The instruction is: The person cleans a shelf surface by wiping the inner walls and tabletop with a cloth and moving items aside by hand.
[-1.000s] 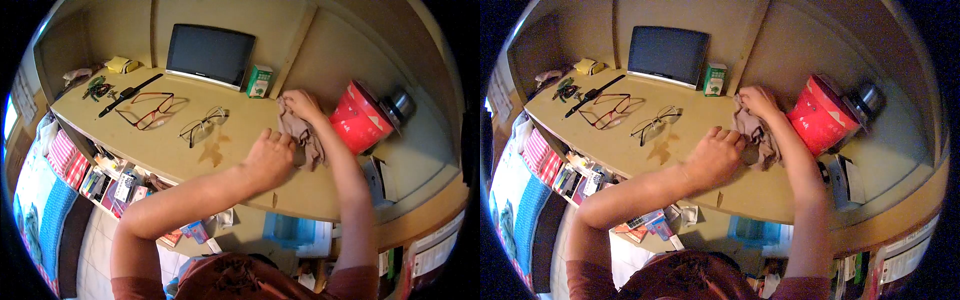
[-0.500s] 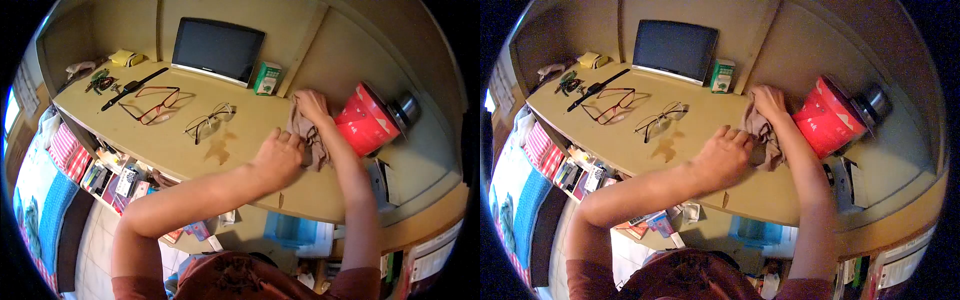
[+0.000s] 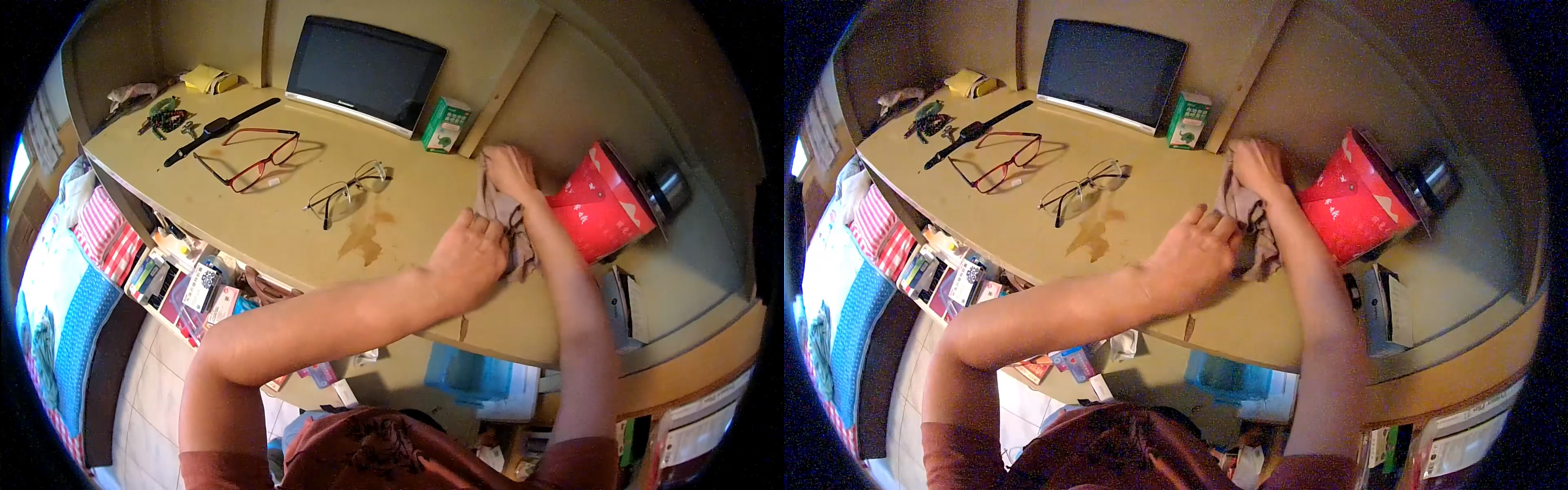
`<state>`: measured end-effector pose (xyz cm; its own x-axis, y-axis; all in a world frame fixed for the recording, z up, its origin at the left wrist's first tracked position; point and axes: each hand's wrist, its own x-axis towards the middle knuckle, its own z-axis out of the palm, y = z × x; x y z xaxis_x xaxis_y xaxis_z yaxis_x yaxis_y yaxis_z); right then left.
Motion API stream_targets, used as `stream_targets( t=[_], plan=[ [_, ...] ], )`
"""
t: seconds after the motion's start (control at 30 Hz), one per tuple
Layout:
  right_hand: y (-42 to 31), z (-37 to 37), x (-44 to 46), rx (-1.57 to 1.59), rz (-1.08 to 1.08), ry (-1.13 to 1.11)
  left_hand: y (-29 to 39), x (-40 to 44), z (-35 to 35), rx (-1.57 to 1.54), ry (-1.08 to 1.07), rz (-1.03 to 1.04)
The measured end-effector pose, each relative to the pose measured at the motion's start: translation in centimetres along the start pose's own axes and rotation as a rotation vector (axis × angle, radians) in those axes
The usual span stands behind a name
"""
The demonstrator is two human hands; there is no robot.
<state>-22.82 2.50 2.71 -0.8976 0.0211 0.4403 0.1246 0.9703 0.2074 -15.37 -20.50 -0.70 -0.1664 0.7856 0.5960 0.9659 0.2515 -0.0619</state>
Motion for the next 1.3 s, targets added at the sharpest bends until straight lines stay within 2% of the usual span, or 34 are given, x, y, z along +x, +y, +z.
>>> stream_targets(
  t=[0.13, 0.2, 0.33, 0.53, 0.6, 0.63, 0.77, 0.83, 0.87, 0.97, 1.03, 1.23, 1.3],
  plan=[
    [-1.1, -0.1, 0.1, 0.116, 0.051, 0.030, 0.7, 0.0, -0.2, -0.012, -0.081, -0.023],
    [0.0, -0.3, 0.1, 0.084, 0.005, 0.000, 0.1, -0.1, -0.3, -0.106, -0.013, -0.047],
    [0.5, 0.2, -0.1, 0.028, -0.020, 0.033, -0.2, -0.1, -0.3, -0.042, -0.041, -0.020],
    [-0.6, 0.2, -0.1, 0.157, 0.002, 0.073, 0.5, -0.1, 0.0, -0.066, -0.049, -0.043],
    [0.3, -0.9, -0.4, -0.033, -0.018, -0.049, -0.2, -0.2, -0.1, -0.098, -0.064, -0.033],
    [2.8, 0.6, -1.1, -0.227, -0.055, -0.027, -0.3, -0.3, -0.1, -0.099, -0.068, -0.033],
    [5.7, 0.3, -2.7, -0.289, 0.038, -0.062, -0.2, -0.2, 0.0, -0.079, -0.064, -0.019],
    [3.6, -0.7, -2.5, -0.270, 0.115, -0.214, 0.1, 0.0, 0.1, -0.071, -0.082, 0.007],
    [3.1, -0.3, -2.2, -0.271, 0.120, -0.213, 0.2, 0.1, 0.3, -0.058, -0.071, 0.016],
    [1.8, 1.0, -0.9, -0.127, 0.065, -0.089, 0.4, 0.1, 0.4, -0.052, -0.043, 0.014],
    [0.9, 1.3, -0.2, 0.087, 0.065, 0.037, 0.3, 0.0, 0.4, -0.055, -0.026, 0.002],
    [-0.1, 1.4, 0.4, 0.146, 0.115, 0.084, 0.2, 0.2, 0.4, -0.046, -0.051, 0.001],
    [-0.5, 1.7, 1.3, 0.164, 0.109, 0.078, 0.4, 0.2, 0.5, -0.082, 0.037, -0.013]
  ],
)
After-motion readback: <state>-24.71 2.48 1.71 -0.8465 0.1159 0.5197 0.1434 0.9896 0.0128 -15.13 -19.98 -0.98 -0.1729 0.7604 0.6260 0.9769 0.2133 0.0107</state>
